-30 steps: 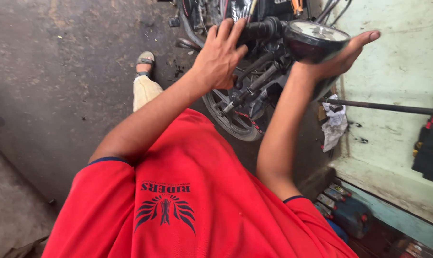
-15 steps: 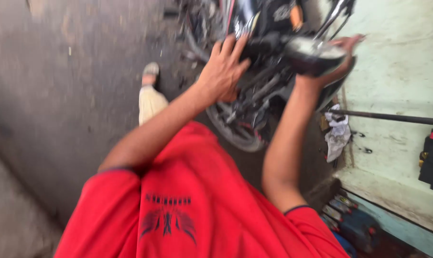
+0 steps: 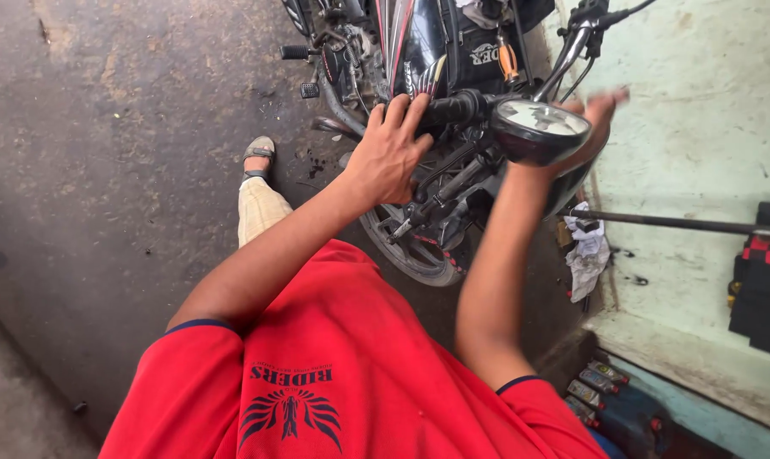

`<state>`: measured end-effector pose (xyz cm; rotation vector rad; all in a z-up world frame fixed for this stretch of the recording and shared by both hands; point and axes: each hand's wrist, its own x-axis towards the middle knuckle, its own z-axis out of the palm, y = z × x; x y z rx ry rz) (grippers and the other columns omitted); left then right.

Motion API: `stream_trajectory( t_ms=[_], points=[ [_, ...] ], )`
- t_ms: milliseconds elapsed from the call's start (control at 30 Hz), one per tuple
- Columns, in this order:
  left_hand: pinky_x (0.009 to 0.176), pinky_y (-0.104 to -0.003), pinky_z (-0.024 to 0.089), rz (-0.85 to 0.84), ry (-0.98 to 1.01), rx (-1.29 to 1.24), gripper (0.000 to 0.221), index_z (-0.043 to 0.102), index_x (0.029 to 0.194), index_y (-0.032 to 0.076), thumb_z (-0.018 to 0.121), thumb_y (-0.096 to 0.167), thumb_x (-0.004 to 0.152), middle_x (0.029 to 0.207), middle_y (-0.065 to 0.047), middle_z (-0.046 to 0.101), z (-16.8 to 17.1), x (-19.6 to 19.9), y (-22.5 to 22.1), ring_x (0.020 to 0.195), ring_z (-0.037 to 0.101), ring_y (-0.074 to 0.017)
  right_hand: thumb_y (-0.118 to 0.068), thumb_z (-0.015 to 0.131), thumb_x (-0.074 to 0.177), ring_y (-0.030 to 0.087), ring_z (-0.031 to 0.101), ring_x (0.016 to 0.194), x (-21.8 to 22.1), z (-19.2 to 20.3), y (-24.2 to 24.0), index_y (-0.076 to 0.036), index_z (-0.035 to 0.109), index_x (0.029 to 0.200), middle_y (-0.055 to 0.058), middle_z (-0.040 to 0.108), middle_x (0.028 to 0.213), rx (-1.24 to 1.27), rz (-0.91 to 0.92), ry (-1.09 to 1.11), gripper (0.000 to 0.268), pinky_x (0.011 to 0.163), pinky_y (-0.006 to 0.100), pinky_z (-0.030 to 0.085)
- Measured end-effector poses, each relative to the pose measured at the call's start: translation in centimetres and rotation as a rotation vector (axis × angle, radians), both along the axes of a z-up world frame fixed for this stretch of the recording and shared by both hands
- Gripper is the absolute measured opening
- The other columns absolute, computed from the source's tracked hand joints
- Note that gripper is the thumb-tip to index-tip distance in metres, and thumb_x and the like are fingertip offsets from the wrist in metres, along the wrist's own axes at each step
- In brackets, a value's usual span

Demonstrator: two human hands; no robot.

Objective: The person uses a socket wrench with a long extension bar to loosen and tighten bolts on a motorcycle's handlebar and headlight area, repositioning the tool on different fasteners and steadying parts by hand. At the end they walk to a tray of tools and reach into it.

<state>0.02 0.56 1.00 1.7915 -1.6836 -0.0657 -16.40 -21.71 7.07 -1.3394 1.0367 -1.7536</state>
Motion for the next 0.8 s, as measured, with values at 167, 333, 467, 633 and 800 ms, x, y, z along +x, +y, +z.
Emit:
stream_trajectory(
  t_ms=[167,333,467,633,800],
  points=[
    [0.101,-0.051,0.040,-0.002,-0.011,0.029,0.072,0.074,0.107,0.007,0.088,0.039,0.044,0.146,-0.024,0.040,0.3,0.1,-0.2,0.130,0.041,-0.0412,-0.047,0.053,0.120,0.007,0.045,0.054,-4.5,1.3,-4.7,-0.004,0.052,0.104,-0.007,0.043,0.064,0.289,1.151,0.019,0.045,0.052,0.025,0.037],
    [0.101,-0.052,0.040,0.022,-0.011,0.024,0.071,0.074,0.106,0.006,0.088,0.039,0.044,0.146,-0.024,0.041,0.4,0.0,-0.3,0.130,0.041,-0.0412,-0.031,0.057,0.110,0.013,0.053,0.064,1.5,1.2,0.9,-0.001,0.054,0.121,0.001,0.053,0.074,0.245,0.211,-0.241,0.032,0.058,0.030,0.050],
    [0.102,-0.054,0.039,0.028,-0.029,-0.003,0.067,0.073,0.105,0.007,0.085,0.035,0.045,0.146,-0.025,0.041,-0.2,-0.2,-0.4,0.130,0.042,-0.0425,-0.037,0.054,0.112,0.010,0.051,0.061,0.5,0.8,0.3,-0.003,0.053,0.119,-0.004,0.050,0.071,0.274,0.458,-0.213,0.035,0.059,0.028,0.050],
    [0.105,-0.054,0.039,0.045,-0.025,-0.031,0.058,0.072,0.103,0.005,0.082,0.034,0.054,0.148,-0.026,0.040,-0.6,-0.6,-0.5,0.132,0.042,-0.0423,-0.047,0.052,0.113,0.009,0.045,0.059,-2.1,2.8,-1.8,-0.006,0.052,0.111,-0.002,0.044,0.069,0.344,0.957,-0.039,0.041,0.057,0.028,0.042],
    [0.104,-0.055,0.040,0.061,-0.111,0.048,0.059,0.072,0.102,0.006,0.080,0.032,0.050,0.147,-0.024,0.041,0.0,-0.8,-0.6,0.130,0.042,-0.0410,-0.047,0.048,0.103,0.016,0.052,0.065,1.6,3.5,3.9,-0.010,0.054,0.098,0.005,0.048,0.079,0.400,0.279,-0.252,0.038,0.058,0.033,0.051]
  ],
)
